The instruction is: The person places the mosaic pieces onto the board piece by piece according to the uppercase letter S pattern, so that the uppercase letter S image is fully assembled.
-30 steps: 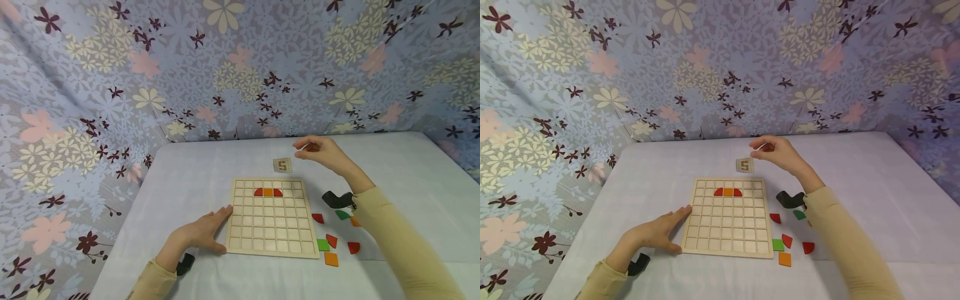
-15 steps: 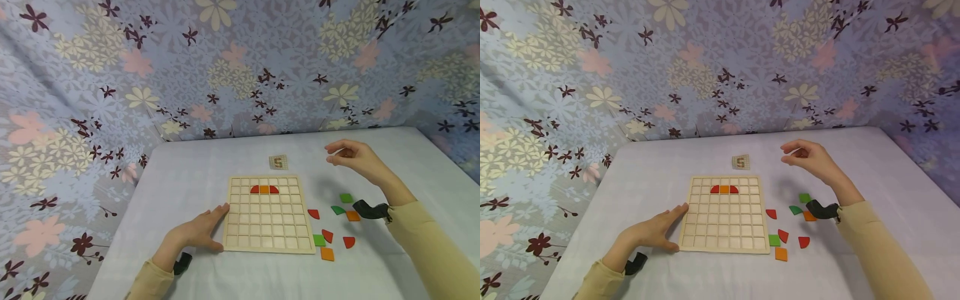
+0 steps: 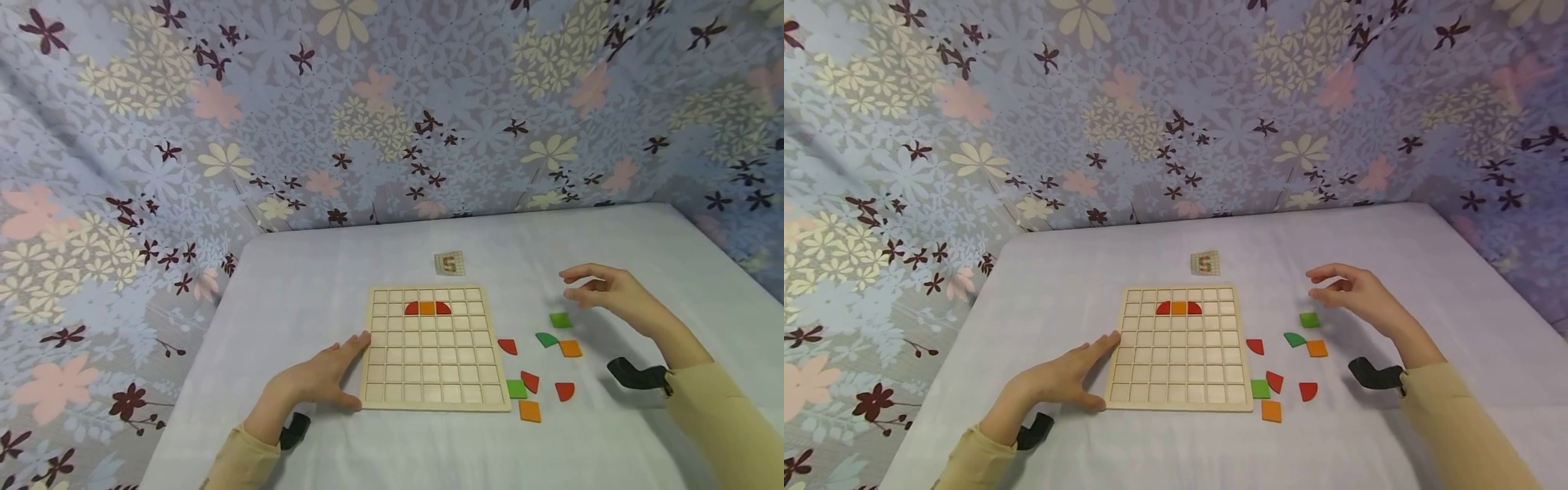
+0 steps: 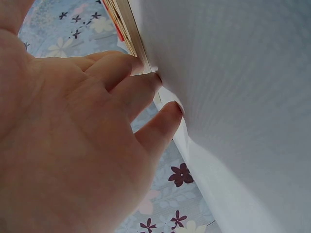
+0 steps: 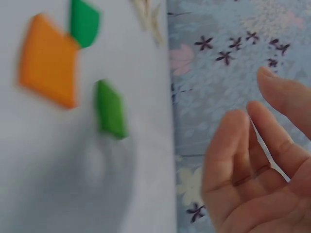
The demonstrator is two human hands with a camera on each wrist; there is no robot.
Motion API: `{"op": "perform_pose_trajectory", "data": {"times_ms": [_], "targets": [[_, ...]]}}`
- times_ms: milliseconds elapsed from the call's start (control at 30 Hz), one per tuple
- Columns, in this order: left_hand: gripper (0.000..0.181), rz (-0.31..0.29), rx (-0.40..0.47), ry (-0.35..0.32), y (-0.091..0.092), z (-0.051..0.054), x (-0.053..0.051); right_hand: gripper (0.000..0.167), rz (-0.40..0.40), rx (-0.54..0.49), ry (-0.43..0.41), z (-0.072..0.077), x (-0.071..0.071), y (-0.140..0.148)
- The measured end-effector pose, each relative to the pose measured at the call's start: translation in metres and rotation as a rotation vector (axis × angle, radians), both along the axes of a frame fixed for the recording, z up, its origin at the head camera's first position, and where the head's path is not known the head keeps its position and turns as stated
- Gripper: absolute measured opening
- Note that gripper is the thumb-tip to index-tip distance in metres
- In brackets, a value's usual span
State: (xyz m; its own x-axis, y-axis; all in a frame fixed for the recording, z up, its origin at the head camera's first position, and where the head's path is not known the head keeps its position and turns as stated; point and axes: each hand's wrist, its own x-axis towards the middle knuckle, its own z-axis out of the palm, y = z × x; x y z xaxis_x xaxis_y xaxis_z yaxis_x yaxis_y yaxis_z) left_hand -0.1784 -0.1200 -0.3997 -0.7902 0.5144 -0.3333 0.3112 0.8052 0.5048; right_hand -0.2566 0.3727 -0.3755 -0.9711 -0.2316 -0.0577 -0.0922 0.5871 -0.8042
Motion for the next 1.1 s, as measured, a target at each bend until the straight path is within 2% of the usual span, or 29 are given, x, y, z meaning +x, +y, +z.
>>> {"op": "perform_pose_trajectory", "data": {"times_ms": [167,367,667,1100], "targets": [[0.106,-0.007,0.006,0.006,-0.001,0.0,0.0,0.045,0.065,-0.016,-0.059,-0.018,0.003,0.006],[0.107,-0.004,-0.004,0.022,-0.002,0.001,-0.001,0.045,0.072,-0.026,-0.076,-0.032,0.004,0.008],[0.106,-0.018,0.01,0.003,-0.001,0.0,-0.001,0.046,0.075,0.011,-0.079,-0.039,0.006,0.01],[0.106,-0.024,-0.001,0.019,-0.001,-0.002,-0.001,0.044,0.118,0.216,0.028,-0.043,0.001,0.004]]}}
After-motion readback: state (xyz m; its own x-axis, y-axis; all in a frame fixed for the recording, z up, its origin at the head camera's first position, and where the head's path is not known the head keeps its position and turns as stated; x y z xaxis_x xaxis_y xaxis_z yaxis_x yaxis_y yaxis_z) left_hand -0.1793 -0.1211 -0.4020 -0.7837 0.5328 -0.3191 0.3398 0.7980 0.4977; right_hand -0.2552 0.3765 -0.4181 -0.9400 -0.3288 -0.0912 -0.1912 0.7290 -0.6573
